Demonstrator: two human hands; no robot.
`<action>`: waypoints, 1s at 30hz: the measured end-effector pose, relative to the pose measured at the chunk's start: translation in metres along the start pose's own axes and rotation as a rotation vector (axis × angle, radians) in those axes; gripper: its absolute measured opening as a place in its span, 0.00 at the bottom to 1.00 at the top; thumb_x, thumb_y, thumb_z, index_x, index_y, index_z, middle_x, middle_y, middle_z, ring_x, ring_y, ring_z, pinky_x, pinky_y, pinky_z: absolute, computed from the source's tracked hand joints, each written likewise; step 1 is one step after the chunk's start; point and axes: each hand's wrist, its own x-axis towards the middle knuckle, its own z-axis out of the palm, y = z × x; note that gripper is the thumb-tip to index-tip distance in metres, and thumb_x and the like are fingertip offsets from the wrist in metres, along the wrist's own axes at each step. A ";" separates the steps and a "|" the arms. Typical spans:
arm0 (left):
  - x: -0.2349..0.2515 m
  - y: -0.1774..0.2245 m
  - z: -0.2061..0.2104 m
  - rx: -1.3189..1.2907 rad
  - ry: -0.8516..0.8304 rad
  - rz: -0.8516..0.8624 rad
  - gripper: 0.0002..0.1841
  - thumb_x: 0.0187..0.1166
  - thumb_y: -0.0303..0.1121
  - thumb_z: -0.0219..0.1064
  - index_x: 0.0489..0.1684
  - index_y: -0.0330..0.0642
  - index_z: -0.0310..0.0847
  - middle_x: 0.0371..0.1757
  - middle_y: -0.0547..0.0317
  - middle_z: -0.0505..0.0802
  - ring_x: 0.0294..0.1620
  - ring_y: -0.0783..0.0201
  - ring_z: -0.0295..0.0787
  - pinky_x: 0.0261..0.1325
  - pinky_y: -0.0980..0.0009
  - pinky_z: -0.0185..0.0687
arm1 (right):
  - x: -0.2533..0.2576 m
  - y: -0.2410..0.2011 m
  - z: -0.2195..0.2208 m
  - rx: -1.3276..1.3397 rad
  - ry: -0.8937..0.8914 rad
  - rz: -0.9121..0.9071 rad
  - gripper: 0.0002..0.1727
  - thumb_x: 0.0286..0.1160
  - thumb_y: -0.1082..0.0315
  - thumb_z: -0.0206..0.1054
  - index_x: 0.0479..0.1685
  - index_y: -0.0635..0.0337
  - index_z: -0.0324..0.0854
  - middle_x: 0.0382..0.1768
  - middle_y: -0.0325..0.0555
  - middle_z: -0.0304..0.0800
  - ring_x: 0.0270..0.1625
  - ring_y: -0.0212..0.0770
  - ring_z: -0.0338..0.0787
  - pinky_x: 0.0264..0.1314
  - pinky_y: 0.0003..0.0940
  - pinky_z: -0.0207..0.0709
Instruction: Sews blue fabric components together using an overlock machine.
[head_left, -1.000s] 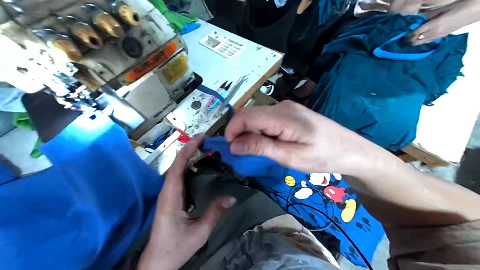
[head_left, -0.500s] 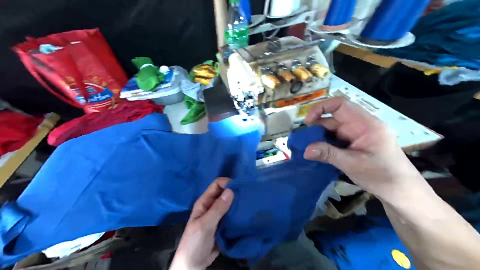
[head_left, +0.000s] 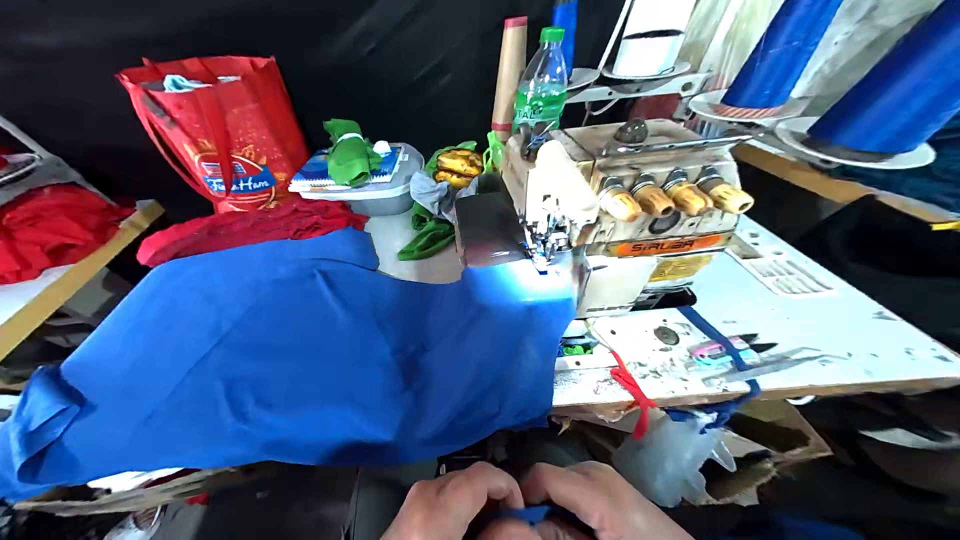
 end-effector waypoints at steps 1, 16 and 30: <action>-0.003 -0.004 -0.001 -0.002 -0.018 -0.015 0.14 0.83 0.32 0.67 0.42 0.23 0.81 0.31 0.41 0.89 0.33 0.68 0.85 0.42 0.80 0.79 | -0.001 0.001 -0.002 0.025 0.021 -0.015 0.13 0.84 0.66 0.65 0.39 0.72 0.83 0.25 0.56 0.86 0.28 0.36 0.85 0.35 0.24 0.76; -0.025 -0.048 0.000 -0.263 0.215 -0.322 0.31 0.75 0.52 0.74 0.71 0.41 0.79 0.66 0.60 0.88 0.68 0.68 0.85 0.69 0.66 0.84 | 0.002 0.018 -0.005 0.279 0.345 0.173 0.08 0.82 0.64 0.64 0.47 0.52 0.89 0.37 0.23 0.91 0.40 0.14 0.87 0.45 0.12 0.81; -0.012 -0.049 0.013 -0.460 0.371 -0.252 0.13 0.89 0.34 0.58 0.43 0.49 0.92 0.42 0.75 0.93 0.46 0.82 0.87 0.54 0.80 0.84 | -0.002 0.041 -0.005 0.470 0.378 0.256 0.09 0.80 0.59 0.66 0.46 0.42 0.92 0.39 0.29 0.93 0.43 0.23 0.91 0.47 0.20 0.85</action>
